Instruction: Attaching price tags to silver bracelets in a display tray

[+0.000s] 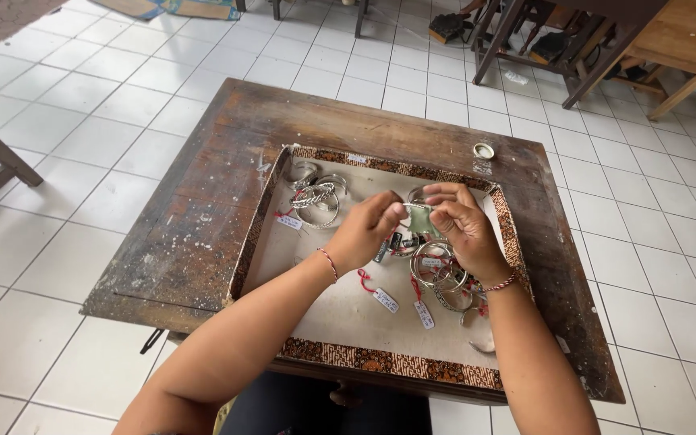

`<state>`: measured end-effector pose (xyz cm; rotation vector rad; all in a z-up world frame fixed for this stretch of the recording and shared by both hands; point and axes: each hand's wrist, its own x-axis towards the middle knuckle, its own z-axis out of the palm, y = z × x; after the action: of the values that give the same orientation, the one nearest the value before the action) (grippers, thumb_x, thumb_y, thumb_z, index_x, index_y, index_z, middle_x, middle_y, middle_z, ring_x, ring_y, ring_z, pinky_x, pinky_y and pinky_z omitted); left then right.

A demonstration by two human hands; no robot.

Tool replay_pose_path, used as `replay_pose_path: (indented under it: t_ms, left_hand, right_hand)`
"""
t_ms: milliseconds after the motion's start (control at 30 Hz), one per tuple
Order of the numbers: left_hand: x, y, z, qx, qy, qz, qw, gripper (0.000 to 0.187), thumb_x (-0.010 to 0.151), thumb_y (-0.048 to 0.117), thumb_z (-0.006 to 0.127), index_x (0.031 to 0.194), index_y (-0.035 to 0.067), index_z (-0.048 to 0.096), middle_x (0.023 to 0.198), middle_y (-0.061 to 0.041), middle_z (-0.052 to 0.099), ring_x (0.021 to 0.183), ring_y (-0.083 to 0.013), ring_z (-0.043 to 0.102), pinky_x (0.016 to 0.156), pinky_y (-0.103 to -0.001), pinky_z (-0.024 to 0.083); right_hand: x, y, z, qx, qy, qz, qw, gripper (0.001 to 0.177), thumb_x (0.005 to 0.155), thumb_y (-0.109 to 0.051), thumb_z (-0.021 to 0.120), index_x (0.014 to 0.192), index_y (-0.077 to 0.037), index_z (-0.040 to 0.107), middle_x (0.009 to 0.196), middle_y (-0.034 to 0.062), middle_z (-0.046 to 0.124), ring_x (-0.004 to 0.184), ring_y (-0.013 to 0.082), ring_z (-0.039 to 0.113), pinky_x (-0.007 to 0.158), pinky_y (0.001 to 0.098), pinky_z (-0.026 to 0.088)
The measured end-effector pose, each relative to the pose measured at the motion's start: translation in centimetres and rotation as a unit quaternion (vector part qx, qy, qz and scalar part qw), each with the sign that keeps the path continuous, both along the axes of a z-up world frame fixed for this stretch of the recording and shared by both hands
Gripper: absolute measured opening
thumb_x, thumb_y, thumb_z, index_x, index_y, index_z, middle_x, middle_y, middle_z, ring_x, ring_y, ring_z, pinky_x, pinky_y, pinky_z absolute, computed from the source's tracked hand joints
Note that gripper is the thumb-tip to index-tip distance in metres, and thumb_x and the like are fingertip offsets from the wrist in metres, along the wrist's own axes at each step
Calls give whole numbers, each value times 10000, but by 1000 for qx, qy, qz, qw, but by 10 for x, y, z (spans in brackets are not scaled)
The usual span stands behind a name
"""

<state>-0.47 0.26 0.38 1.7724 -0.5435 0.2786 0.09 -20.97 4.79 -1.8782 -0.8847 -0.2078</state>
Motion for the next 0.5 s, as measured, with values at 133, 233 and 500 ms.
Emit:
replay_pose_path:
  t_ms: [133, 233, 500]
  left_hand:
    - [2, -8, -15, -3, -8, -9, 1000, 298, 1094, 346, 452, 1041, 102, 615, 896, -180, 666, 929, -410, 665, 835, -488, 538]
    - [11, -14, -26, -22, 31, -16, 999, 359, 1078, 385, 500, 885, 95, 586, 757, -142, 577, 790, -294, 600, 755, -434, 531]
    - [16, -14, -21, -333, 232, -66, 912, 382, 970, 437, 710, 843, 77, 706, 784, 12, 607, 860, -92, 665, 805, -345, 630]
  right_hand:
    - [-1, 5, -6, -40, -27, -30, 998, 403, 1052, -288, 572, 755, -18, 605, 1259, 185, 537, 1177, 348, 578, 1020, 519, 428]
    - [2, 11, -8, -46, -44, -9, 998, 358, 1036, -274, 593, 790, -16, 619, 1265, 173, 569, 1161, 339, 608, 1013, 485, 437]
    - [0, 5, -4, 4, 29, 48, 998, 434, 1053, -362, 536, 782, -37, 629, 1296, 190, 548, 1215, 343, 573, 1058, 515, 391]
